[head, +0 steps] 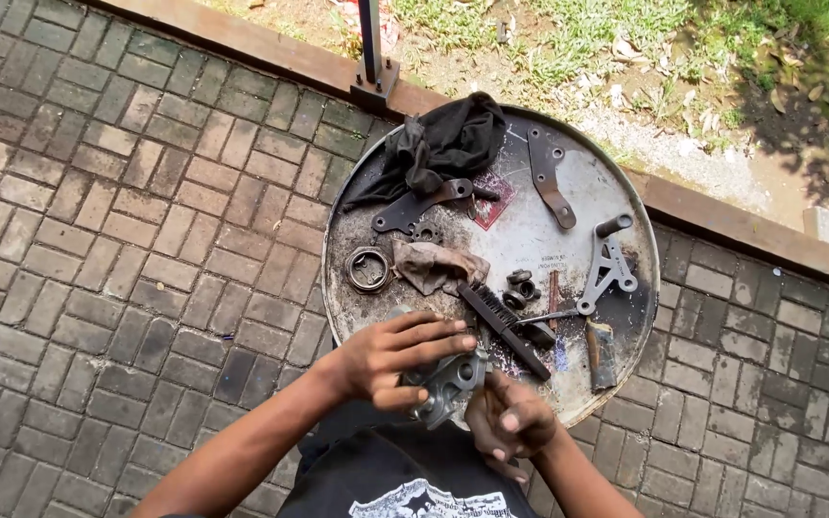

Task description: Cleaning a complex small metal mechanical part using a cloth on a makeshift outdoor workbench.

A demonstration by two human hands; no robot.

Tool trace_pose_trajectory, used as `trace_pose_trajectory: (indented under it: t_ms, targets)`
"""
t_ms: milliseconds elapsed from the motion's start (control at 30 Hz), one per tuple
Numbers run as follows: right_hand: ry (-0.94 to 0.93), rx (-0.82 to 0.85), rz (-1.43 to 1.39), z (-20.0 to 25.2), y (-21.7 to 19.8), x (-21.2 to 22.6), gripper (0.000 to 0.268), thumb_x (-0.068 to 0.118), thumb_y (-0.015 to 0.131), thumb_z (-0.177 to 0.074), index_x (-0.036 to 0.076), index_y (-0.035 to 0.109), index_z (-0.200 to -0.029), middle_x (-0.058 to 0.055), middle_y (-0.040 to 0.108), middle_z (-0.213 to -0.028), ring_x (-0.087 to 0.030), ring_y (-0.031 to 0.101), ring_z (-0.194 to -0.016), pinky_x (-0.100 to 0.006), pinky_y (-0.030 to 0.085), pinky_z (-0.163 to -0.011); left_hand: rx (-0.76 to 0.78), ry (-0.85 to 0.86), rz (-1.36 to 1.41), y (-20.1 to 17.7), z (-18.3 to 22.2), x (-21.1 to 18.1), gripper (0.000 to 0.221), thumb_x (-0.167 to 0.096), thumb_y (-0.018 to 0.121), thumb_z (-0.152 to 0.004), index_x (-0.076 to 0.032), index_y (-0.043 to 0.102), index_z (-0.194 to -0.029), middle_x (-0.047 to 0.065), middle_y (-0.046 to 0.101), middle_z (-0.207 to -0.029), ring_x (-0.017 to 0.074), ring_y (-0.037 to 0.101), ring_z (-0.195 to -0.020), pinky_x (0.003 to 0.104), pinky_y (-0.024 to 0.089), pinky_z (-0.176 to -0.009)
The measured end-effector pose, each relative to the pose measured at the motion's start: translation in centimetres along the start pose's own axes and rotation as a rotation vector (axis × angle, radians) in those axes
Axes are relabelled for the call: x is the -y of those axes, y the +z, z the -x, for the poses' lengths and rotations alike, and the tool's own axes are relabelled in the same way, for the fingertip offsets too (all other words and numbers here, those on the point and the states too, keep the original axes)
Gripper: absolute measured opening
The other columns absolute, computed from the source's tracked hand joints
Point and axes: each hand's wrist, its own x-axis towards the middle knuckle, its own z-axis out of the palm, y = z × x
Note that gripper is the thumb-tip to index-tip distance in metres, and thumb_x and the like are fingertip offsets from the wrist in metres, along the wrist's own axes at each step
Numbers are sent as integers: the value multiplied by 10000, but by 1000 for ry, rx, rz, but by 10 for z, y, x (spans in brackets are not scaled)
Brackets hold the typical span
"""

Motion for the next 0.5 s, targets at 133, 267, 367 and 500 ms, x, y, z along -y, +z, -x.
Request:
trace_pose_trajectory:
  t_ms: [133,267,367,500]
  targets:
    - [-171,-14,65,-12,-7,-2,454,86,615,-1036,137,502,-1473,-257,635,-933,-168,452,-457,-377,562,-443,35,108,-205,-7,-1,6,240,-270,525,-1098,-229,431,-1315,294,579,-1408,401,671,-1289,500,529,-1131]
    - [-474,-311,143,-18,-20,-4,258,187,632,-1023,112,557,-1257,-61,654,-847,-157,568,-536,-285,523,-485,-38,-223,14,5,0,2,788,-461,750,-988,-218,236,-1534,194,414,-1503,352,412,-1475,553,383,-1245]
    - [-579,-493,302,-30,-10,-1,262,158,677,-989,47,595,-1212,-43,670,-796,-147,607,-537,-291,538,-470,-288,-986,442,11,6,-9,724,-655,468,-868,-118,441,-1352,119,530,-1331,294,539,-1213,451,512,-964]
    - [-578,-643,645,-27,-25,-10,113,109,660,-989,-3,671,-998,-133,717,-734,-204,626,-442,-315,540,-361,9,-1951,1229,-8,-28,-7,1099,-811,223,-716,-22,512,-1425,232,650,-1364,362,643,-1224,515,582,-901]
